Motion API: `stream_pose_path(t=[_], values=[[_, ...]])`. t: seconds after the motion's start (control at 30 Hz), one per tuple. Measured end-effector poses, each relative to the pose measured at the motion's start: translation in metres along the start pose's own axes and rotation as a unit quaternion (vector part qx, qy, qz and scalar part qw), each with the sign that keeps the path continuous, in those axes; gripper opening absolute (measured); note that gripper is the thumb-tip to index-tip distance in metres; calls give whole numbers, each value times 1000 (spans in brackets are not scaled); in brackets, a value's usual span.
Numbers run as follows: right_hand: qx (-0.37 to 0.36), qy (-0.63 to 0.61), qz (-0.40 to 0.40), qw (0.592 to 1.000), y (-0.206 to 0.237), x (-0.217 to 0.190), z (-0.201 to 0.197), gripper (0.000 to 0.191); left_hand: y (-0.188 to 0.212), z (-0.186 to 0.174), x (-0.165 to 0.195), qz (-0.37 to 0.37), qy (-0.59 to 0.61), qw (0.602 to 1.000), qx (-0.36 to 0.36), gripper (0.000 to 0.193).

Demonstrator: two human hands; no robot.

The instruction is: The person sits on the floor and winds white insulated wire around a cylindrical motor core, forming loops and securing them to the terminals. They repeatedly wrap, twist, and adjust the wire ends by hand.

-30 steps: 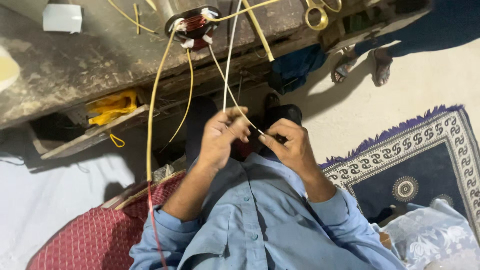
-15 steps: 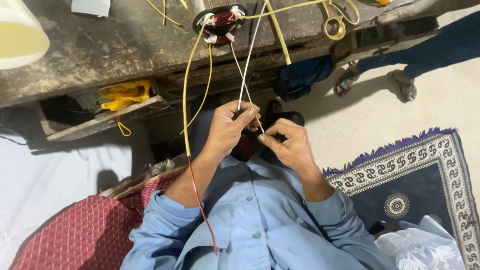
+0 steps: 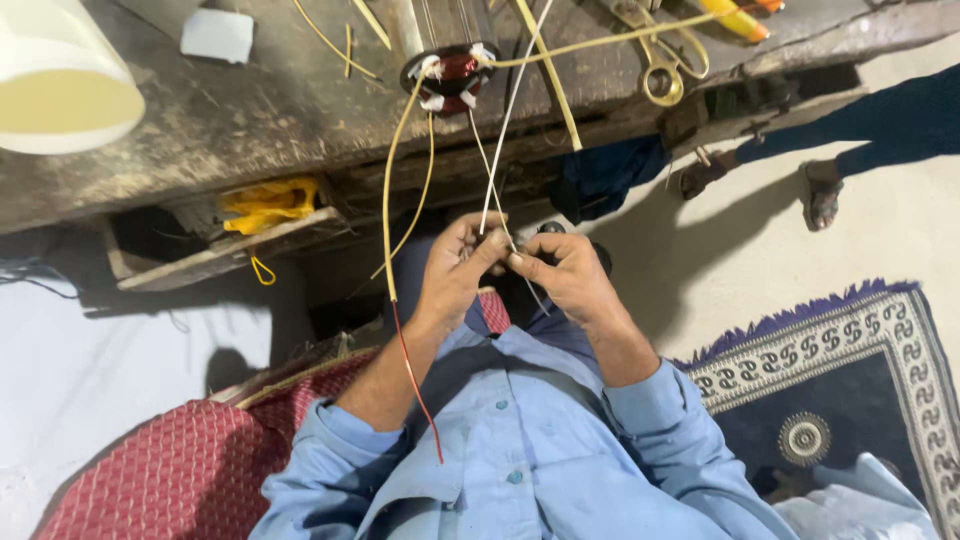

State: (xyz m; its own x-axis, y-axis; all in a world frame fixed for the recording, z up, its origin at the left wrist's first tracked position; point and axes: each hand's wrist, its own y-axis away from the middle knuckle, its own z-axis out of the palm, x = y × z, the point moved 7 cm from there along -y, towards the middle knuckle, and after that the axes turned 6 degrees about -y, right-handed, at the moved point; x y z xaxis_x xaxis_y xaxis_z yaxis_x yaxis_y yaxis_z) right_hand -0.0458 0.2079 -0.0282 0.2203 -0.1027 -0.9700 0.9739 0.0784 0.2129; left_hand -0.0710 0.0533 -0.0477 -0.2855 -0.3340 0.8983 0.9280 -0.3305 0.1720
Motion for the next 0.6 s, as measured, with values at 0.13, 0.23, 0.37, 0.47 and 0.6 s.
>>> stream_pose_path(t=[0.13, 0.23, 0.37, 0.47, 0.6], values=[[-27, -8, 5, 1000, -24, -9, 8, 16, 12, -6, -15, -28, 43, 999, 17, 28], [-36, -27, 16, 999, -43, -12, 14, 17, 17, -5, -30, -61, 46, 997, 2, 25], [-48, -63, 20, 997, -68, -22, 21, 18, 14, -3, -37, -61, 0, 998, -18, 22], [-50, -100, 36, 993, -77, -35, 22, 19, 7, -5, -31, -57, -9, 998, -21, 20], [13, -129, 66, 989, -88, -51, 16, 15, 0, -6, -18, -47, -6, 999, -13, 18]])
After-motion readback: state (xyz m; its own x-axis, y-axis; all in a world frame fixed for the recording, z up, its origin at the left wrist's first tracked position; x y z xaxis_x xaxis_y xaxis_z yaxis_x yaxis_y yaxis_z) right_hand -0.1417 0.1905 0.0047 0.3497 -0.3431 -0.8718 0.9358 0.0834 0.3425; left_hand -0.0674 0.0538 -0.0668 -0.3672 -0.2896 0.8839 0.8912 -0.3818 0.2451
